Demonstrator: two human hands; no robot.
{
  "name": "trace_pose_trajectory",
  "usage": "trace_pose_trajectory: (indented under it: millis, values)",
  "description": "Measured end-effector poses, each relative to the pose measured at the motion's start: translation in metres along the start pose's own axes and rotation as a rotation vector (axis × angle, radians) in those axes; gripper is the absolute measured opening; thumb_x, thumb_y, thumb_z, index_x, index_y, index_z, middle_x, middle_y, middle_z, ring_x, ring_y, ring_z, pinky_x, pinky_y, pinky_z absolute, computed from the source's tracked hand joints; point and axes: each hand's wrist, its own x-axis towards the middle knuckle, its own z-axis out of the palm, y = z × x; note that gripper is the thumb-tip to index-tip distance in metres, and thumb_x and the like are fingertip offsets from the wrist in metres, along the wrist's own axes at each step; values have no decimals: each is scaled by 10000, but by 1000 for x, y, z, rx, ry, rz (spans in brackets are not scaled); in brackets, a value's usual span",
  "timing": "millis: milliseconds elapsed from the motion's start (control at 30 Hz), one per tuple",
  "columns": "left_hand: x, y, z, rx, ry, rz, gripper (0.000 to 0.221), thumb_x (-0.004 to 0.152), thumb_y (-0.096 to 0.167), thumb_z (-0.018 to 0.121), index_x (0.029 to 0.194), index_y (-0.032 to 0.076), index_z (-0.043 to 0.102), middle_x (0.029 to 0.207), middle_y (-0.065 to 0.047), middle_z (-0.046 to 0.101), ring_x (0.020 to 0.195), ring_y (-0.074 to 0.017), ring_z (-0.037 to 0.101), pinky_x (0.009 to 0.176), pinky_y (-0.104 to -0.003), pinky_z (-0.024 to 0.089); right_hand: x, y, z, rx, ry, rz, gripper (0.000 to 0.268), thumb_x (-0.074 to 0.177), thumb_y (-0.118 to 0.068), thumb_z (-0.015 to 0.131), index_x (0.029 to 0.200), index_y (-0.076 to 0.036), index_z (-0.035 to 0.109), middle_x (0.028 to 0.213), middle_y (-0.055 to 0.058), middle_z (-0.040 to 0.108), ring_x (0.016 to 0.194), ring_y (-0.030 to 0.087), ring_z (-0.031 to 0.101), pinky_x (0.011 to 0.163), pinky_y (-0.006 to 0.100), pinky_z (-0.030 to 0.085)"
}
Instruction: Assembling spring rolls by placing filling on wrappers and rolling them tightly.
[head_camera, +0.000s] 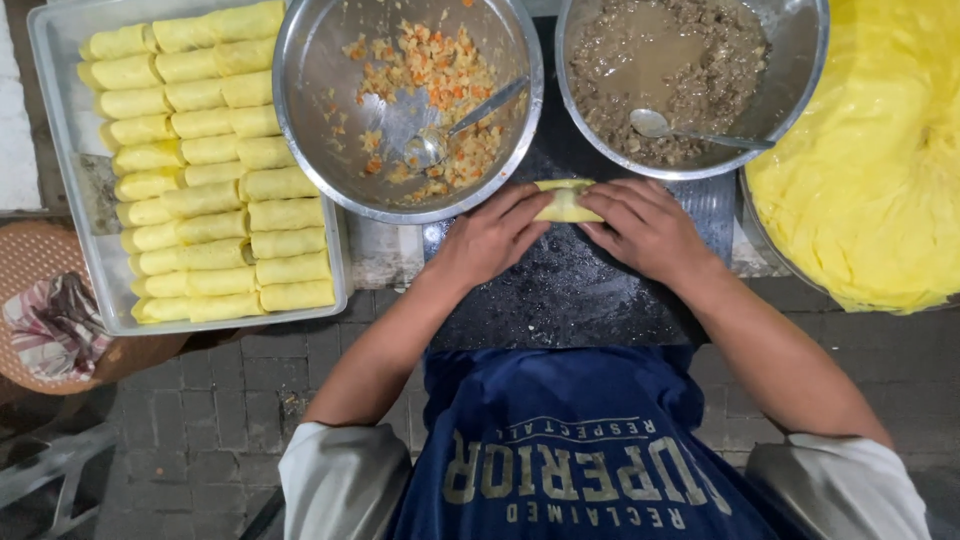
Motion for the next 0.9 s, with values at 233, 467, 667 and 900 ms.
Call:
trace_pose_trajectory:
  millis: [233, 467, 667, 900]
  values:
    - [-10, 22, -19, -304, -123, -3, 235, 881, 145, 733, 1076, 16, 711, 972, -195, 710, 876, -326, 713, 752, -381, 606, -21, -15, -12, 213, -159, -13, 260, 866, -103, 729, 1117, -42, 699, 1031, 154, 723, 961, 314, 686, 780, 383, 519]
    - [-36, 57, -34, -358, -54, -81, 225, 913, 163, 709, 1095, 31, 700, 961, -175, 693, 833, -355, 702, 736, -427, 597, -33, -64, -22, 188, -11, 57, 149, 898, -175, 727, 1021, -93, 743, 1048, 67, 732, 973, 302, 676, 800, 381, 475]
    - [-35, 52, -26, -242, -136, -266, 270, 956, 257, 655, 1160, 86, 699, 1041, -140, 678, 938, -337, 697, 779, -420, 593, -46, -72, -16, 160, -41, 84, 142, 906, -194, 717, 1019, -110, 738, 1079, 68, 714, 1019, 317, 672, 823, 406, 453]
    - [1, 52, 7, -112, -649, -342, 122, 853, 126, 637, 878, 72, 744, 894, -129, 632, 825, -369, 656, 582, -479, 571, -49, -88, -15, 43, 35, 67, 94, 922, -176, 694, 959, -101, 737, 1000, 78, 697, 930, 332, 673, 768, 422, 436]
